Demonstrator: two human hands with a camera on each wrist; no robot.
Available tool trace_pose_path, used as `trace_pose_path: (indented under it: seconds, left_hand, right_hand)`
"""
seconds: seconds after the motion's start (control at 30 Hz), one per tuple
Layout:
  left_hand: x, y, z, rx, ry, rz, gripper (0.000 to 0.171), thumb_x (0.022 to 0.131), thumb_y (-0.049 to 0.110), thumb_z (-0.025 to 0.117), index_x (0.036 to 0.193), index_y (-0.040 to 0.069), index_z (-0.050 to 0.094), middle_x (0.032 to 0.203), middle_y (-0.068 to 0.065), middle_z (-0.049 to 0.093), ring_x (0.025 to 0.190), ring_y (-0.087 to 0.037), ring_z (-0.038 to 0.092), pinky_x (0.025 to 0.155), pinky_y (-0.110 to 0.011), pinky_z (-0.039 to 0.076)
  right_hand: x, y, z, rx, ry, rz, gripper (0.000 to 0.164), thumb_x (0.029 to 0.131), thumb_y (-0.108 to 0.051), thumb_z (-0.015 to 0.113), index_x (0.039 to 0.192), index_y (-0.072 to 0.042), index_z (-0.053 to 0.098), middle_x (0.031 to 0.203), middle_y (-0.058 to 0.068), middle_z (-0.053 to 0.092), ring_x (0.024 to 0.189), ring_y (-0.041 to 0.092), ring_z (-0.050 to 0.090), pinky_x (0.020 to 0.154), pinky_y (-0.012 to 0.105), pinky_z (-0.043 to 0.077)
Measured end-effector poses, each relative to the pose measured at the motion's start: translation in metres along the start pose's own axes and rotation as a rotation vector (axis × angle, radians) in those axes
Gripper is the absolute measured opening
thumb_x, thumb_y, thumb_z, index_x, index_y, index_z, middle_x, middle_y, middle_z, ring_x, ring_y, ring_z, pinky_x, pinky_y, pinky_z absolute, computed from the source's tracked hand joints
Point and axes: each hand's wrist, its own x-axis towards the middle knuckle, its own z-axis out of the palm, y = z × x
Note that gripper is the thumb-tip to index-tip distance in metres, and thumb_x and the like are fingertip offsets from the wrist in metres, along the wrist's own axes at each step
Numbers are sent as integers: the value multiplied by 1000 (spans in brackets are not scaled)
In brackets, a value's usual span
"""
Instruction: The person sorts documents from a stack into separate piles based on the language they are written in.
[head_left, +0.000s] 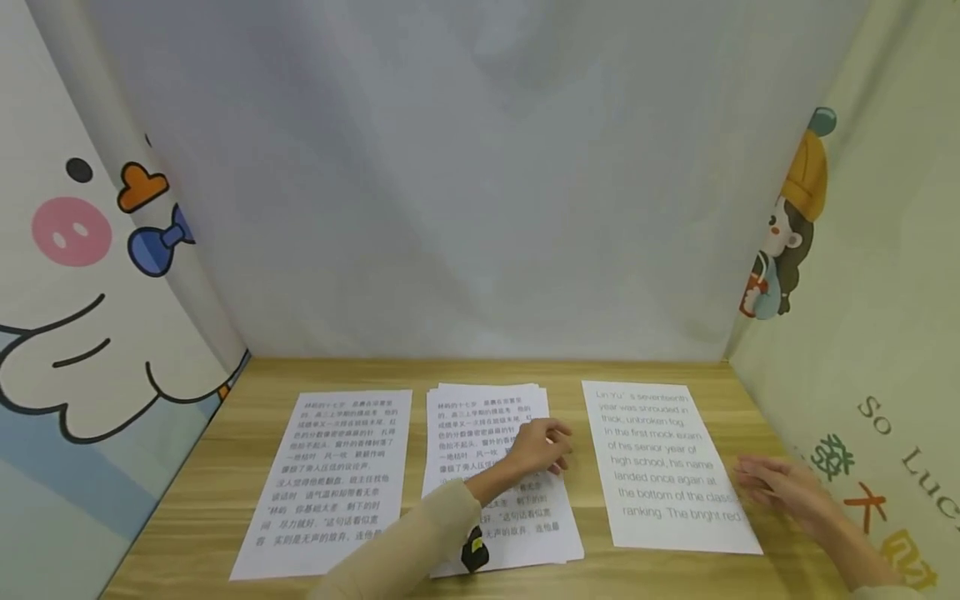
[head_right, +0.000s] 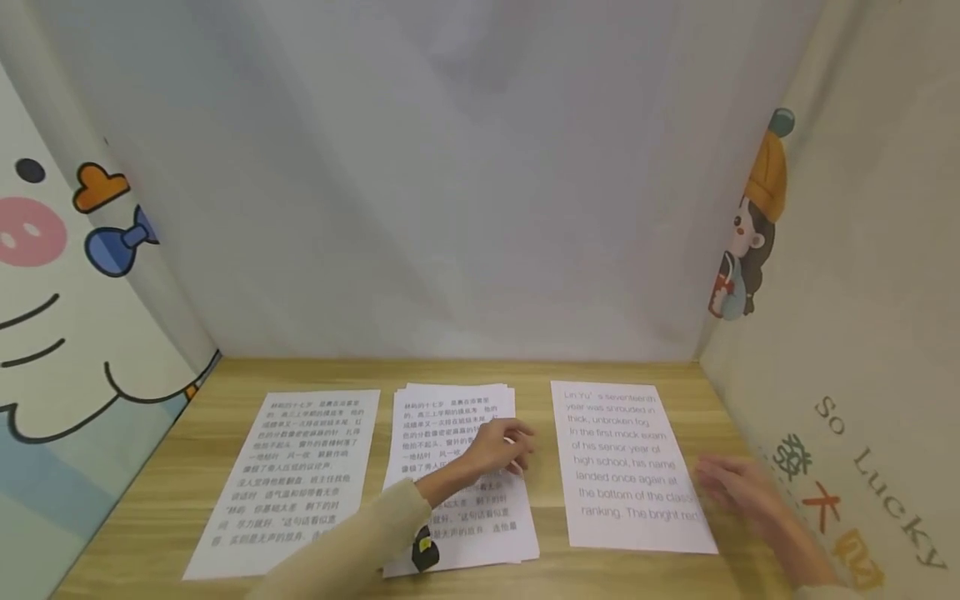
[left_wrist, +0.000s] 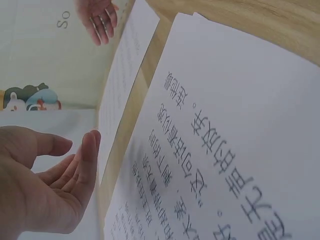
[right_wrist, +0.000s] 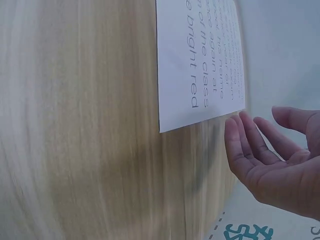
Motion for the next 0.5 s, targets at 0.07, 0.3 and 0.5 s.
trace_pose_path:
  seconds: [0.07,0.3,0.5]
  left_hand:
    - [-4,2,-12,18,10,22,31,94,-1,60,123,-12,63,100,-26,73,79,-43,75,64,-38,65]
    - [-24,-3,-36,60,44,38,28,95,0,62,121,-10,65,99,-27,74,75,-40,75,66,-45,64]
    - [-43,-10,-57,81,75,3,30,93,2,65,121,-8,65,99,-23,75,74,-35,75,63,-42,64]
  right_hand:
    - [3,-5,3,-34,-13,-25,66,110,-29,45,149,21,27,137,24,63,98,-8,66,89,24,60]
    - [12,-18,16,-33,-48,-85,63,110,-25,45,148,23,28,133,20,66,100,-6,67,93,27,60]
    - [17,-34,41,-7,-102,-123,59,110,-20,46,149,20,30,135,20,65,102,-3,67,93,28,60]
